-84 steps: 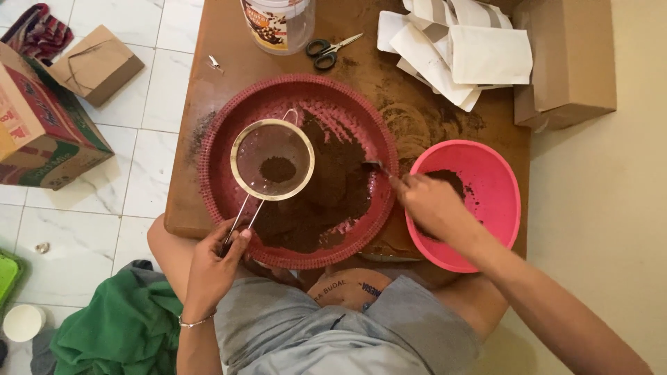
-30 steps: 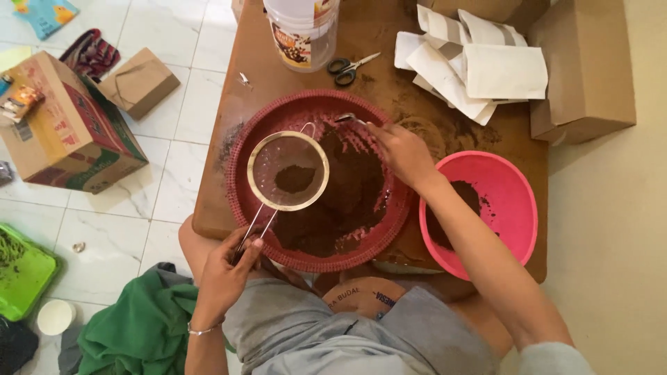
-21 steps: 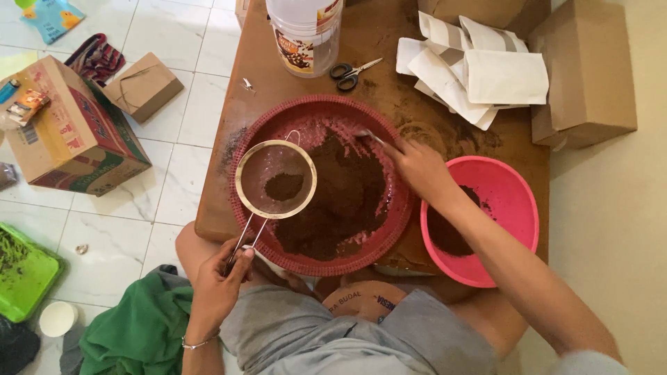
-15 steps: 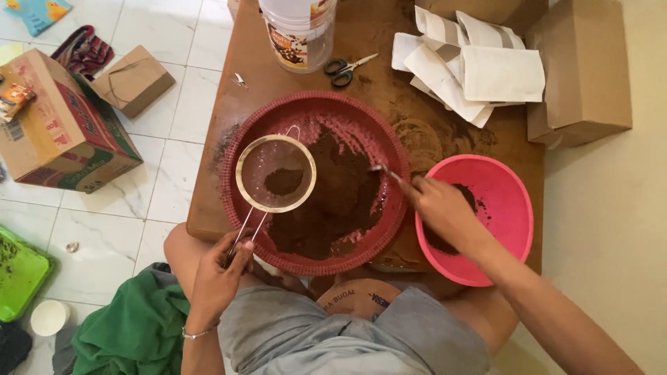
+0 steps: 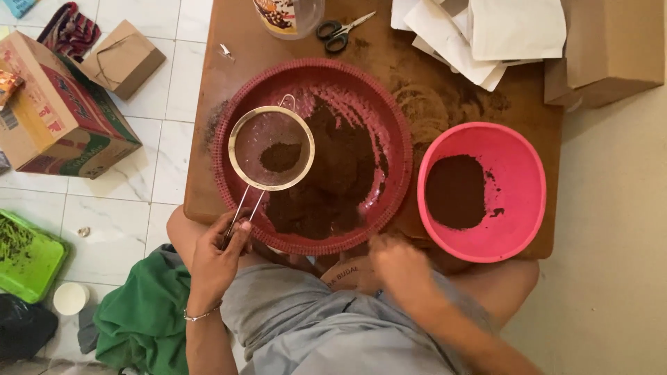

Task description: The person scoops a dark brown powder from a red tray using a spoon and pours it into a sieve held over a pink bowl. They shake the sieve to sift the powder into the bowl, repeating the process multiple times.

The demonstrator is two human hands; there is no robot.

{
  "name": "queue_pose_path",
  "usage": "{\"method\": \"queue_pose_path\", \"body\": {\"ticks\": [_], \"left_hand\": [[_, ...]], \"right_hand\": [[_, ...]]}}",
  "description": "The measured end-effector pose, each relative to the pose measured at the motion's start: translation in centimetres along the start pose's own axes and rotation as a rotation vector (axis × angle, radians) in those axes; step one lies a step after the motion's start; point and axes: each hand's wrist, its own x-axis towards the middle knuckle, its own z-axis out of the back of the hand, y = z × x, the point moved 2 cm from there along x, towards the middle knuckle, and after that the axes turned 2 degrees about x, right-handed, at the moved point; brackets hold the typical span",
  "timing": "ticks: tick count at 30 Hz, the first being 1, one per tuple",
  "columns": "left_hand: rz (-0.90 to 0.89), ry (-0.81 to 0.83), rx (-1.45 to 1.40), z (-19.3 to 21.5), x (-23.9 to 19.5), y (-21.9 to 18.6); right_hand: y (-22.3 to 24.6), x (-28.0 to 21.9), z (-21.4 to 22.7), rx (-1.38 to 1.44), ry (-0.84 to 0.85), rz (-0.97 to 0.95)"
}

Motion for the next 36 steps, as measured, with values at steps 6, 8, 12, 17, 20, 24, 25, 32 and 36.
{"method": "queue_pose_path", "body": {"ticks": [6,8,12,17,20,24,25,32,36], "left_hand": [[0.001,0.006,-0.008,-0.1,-0.4,0.1],[0.005,0.007,-0.009,0.0,-0.6,0.2],[-0.075,0.009,0.053,0.4,-0.9,0.3],[-0.181,0.021,0.105,0.3,-1.2,0.2],[-0.177,0.027,0.090,0.5,-1.0,0.5],[-0.195,0.035,0.072,0.5,-0.5,0.9],[-0.206,0.032,0.075,0.4,-0.3,0.8],[-0.213,0.056,0.031,0.3,-0.6,0.4],[-0.182,0.070,0.061,0.6,-1.0,0.5]], "right_hand": [[4.4,0.5,0.1,0.509,-0.044,-0.126],[5.0,0.6,1.2,0.568,-0.040,-0.118],[4.8,0.8,2.8,0.533,-0.360,0.097],[2.2,0.0,4.2,0.486,-0.548,0.226],[0.0,0.1,5.4,0.476,-0.637,0.146],[-3.3,2.5,6.7,0.295,-0.631,0.083],[-4.4,3.3,6.5,0.188,-0.613,0.099],[-8.4,10.1,5.8,-0.029,-0.515,0.168],[-9.2,10.2,5.9,-0.260,-0.410,0.237]]}}
